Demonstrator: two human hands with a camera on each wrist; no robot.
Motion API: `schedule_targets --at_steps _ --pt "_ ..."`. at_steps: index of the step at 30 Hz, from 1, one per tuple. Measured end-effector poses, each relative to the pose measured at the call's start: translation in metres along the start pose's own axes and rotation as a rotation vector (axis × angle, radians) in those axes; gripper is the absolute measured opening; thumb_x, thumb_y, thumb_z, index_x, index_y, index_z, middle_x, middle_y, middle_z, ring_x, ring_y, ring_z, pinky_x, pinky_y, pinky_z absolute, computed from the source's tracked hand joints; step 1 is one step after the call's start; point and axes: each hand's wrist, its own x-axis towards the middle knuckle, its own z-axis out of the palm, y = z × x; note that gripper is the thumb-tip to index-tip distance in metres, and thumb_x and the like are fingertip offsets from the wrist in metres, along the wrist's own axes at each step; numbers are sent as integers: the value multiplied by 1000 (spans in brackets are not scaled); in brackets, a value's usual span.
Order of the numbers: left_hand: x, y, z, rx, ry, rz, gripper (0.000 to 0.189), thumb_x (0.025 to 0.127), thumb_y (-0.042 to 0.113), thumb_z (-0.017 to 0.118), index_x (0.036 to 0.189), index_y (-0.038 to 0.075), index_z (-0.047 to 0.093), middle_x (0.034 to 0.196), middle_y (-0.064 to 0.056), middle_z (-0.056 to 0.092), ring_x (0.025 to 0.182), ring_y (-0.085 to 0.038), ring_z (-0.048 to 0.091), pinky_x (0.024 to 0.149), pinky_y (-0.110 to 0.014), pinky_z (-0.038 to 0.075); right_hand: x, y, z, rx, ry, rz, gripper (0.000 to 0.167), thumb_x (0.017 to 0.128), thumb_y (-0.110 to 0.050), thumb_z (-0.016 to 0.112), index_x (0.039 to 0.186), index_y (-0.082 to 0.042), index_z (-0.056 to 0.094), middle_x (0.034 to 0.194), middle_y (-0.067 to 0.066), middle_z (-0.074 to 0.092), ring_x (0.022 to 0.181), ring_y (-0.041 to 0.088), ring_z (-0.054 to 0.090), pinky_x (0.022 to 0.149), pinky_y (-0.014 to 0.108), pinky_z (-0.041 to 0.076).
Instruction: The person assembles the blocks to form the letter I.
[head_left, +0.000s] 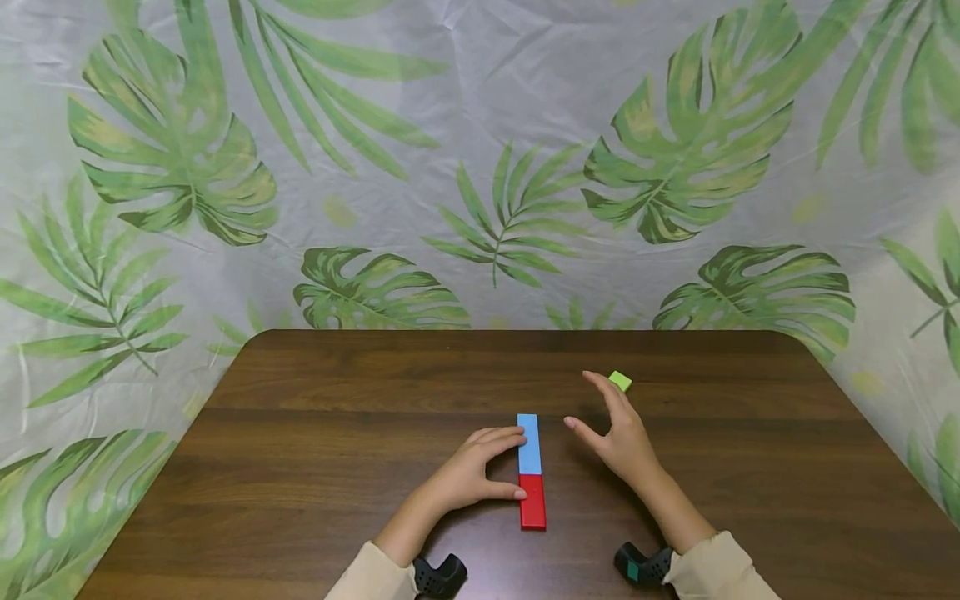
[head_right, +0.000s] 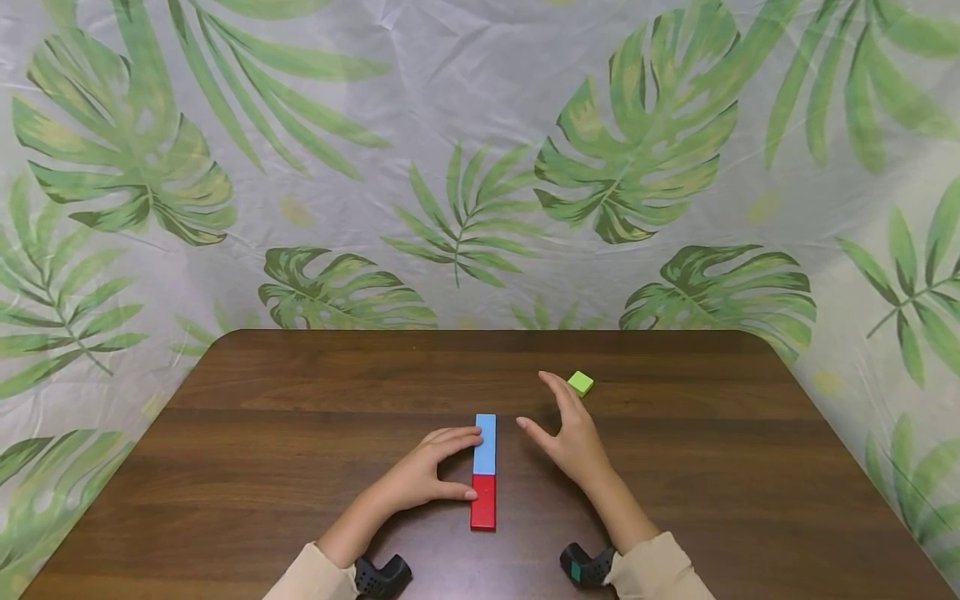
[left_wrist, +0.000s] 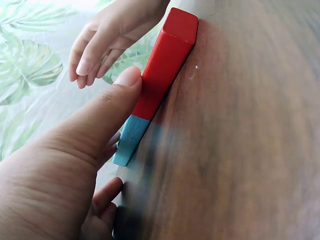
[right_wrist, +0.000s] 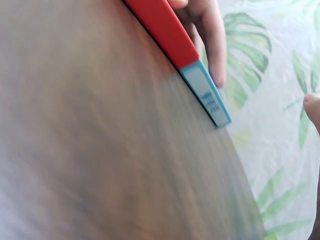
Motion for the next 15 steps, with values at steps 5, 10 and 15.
schedule_targets --at_steps 5,10,15 --pt "0 0 0 0 -4 -1 69 73 46 70 131 15 48 137 4 39 125 -19 30 100 -40 28 4 10 -4 3 50 21 71 71 -14 76 131 -1 41 128 12 46 114 30 43 89 49 36" --pt "0 0 0 4 -4 2 69 73 45 70 131 15 48 137 4 39 125 -19 30 100 -39 28 6 21 -7 3 100 46 69 72 -13 76 130 0 41 127 14 46 115 31 42 91 47 35" --pt "0 -1 1 9 -5 5 69 73 45 70 131 15 47 137 4 39 125 -19 30 100 -39 27 7 33 -10 0 138 80 68 72 -11 76 130 -1 42 125 17 47 114 34 43 91 47 35"
